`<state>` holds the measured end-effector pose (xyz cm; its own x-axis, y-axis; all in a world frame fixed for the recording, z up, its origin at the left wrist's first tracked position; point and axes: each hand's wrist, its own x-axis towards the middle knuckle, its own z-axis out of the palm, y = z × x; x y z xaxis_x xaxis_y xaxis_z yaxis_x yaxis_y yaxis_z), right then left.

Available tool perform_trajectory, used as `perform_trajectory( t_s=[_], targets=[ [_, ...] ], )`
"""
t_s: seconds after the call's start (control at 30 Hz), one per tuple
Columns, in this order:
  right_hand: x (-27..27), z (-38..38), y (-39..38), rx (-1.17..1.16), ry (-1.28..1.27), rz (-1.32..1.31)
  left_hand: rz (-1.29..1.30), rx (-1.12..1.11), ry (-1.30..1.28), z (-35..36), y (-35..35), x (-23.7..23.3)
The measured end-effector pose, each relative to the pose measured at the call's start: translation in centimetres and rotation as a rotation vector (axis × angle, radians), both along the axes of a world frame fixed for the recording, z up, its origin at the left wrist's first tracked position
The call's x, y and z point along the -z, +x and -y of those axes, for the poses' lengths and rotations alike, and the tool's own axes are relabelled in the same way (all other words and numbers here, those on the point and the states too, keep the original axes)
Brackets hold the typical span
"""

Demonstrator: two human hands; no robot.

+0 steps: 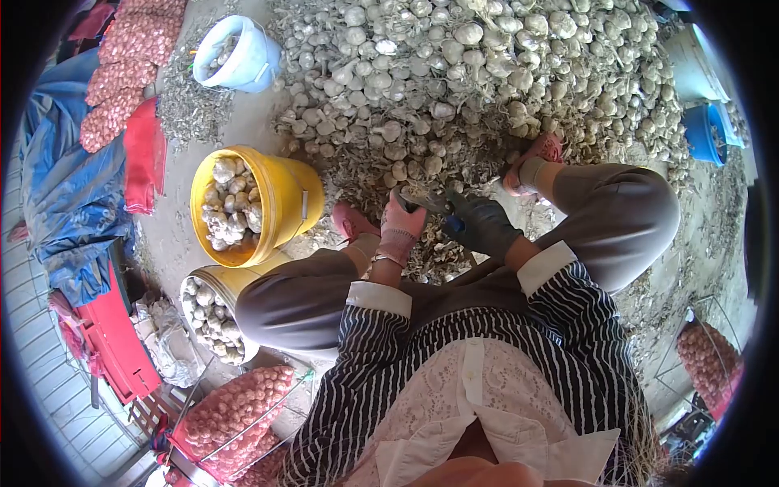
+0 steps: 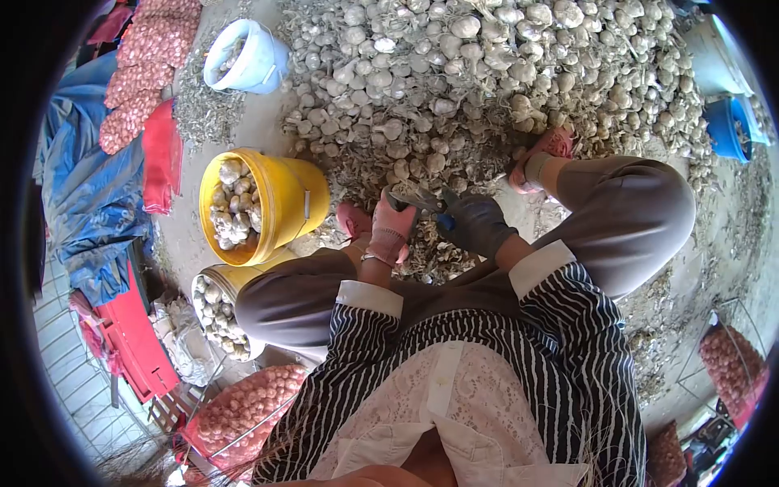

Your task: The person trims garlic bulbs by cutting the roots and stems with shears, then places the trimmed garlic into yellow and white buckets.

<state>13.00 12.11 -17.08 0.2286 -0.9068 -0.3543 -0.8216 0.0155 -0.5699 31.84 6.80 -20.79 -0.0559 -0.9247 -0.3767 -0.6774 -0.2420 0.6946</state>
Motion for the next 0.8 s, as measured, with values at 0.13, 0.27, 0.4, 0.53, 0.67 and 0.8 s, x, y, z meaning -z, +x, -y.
perform_trajectory(
  t_s=[0.13,0.27,0.4,0.53,0.67,0.8],
  targets=[
    [2.1,-1.5,0.1,0.068,-0.023,-0.038,0.125,0.045,0.016,-0.5,-0.8,0.1],
    [3.8,-0.9,0.1,0.064,0.067,0.018,0.031,0.003,0.112,-0.3,-0.9,1.7],
    [4.8,-0.6,-0.3,0.031,0.162,-0.041,-0.198,0.001,0.120,-0.1,0.3,7.6],
    [4.3,-0.5,-0.7,0.088,0.182,-0.014,-0.298,-0.009,0.115,-0.6,0.1,7.0],
    [5.6,-0.9,-0.3,0.359,0.120,0.235,-0.427,-0.094,0.108,-0.7,1.0,9.3],
    [4.9,-2.0,-0.4,0.618,0.258,0.546,-0.910,-0.220,0.310,-0.8,0.4,0.5]
  ],
)
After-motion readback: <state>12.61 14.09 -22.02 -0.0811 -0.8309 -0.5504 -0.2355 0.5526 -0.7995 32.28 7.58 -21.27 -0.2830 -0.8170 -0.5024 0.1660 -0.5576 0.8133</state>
